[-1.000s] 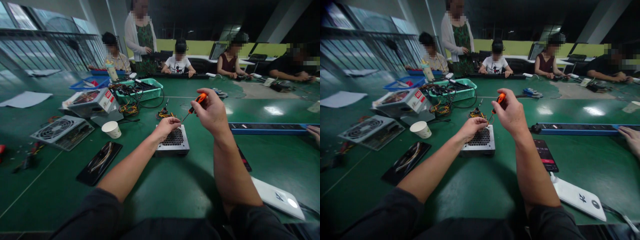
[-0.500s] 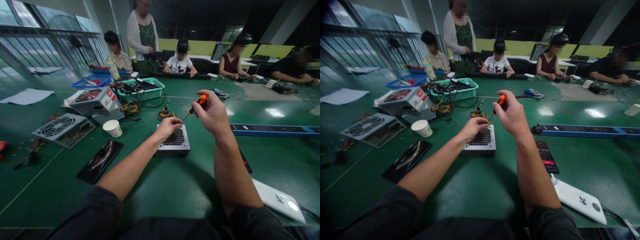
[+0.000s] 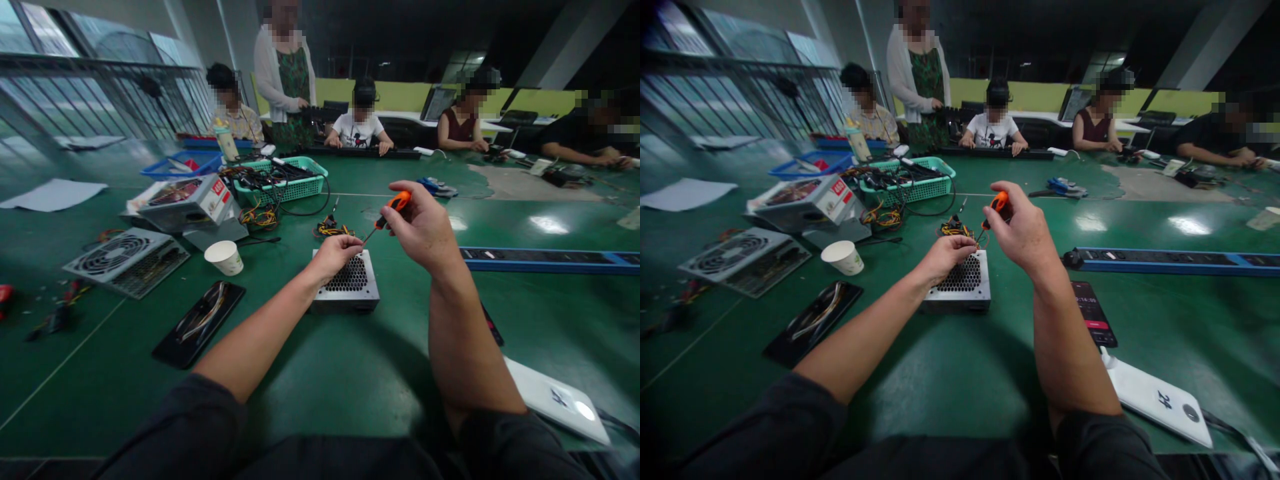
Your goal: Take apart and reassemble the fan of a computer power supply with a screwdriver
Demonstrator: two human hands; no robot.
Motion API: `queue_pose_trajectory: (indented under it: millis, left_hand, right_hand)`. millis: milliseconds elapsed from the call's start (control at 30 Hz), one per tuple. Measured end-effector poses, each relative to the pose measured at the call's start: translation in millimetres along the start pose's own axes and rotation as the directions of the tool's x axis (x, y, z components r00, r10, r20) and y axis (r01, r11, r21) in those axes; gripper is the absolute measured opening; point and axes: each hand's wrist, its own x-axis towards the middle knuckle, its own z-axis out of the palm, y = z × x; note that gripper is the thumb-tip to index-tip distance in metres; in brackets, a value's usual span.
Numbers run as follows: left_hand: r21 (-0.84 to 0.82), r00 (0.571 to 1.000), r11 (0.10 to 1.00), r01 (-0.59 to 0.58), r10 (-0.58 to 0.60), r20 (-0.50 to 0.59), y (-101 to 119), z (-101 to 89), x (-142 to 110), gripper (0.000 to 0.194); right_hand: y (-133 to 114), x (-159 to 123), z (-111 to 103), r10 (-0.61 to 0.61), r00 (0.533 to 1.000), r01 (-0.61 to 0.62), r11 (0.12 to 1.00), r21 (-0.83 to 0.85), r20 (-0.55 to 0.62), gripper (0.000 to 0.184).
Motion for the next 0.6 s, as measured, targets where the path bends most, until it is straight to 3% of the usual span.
queue_pose_trajectory:
  millis: [300, 433, 600]
  left_hand:
    - [0.132, 0.996, 0.987, -0.092, 0.093, -0.007, -8, -2.5, 4, 0.016]
    - [0.231, 0.989, 0.962, -0.143, 0.145, 0.009, -13, -5.4, 8, 0.017]
    - [0.438, 0.979, 0.878, -0.193, 0.201, 0.028, -8, -8.5, 6, 0.010]
  right_hand:
    - [-8, -2, -7, -0.002, 0.991, -0.005, 0.999, 0.046, 0.137, 0.048]
    - [-11, -3, 0, -0.035, 0.993, 0.031, 0.999, 0.036, 0.110, 0.055]
    - [-14, -3, 8, -0.064, 0.992, 0.067, 0.997, -0.027, 0.105, 0.045]
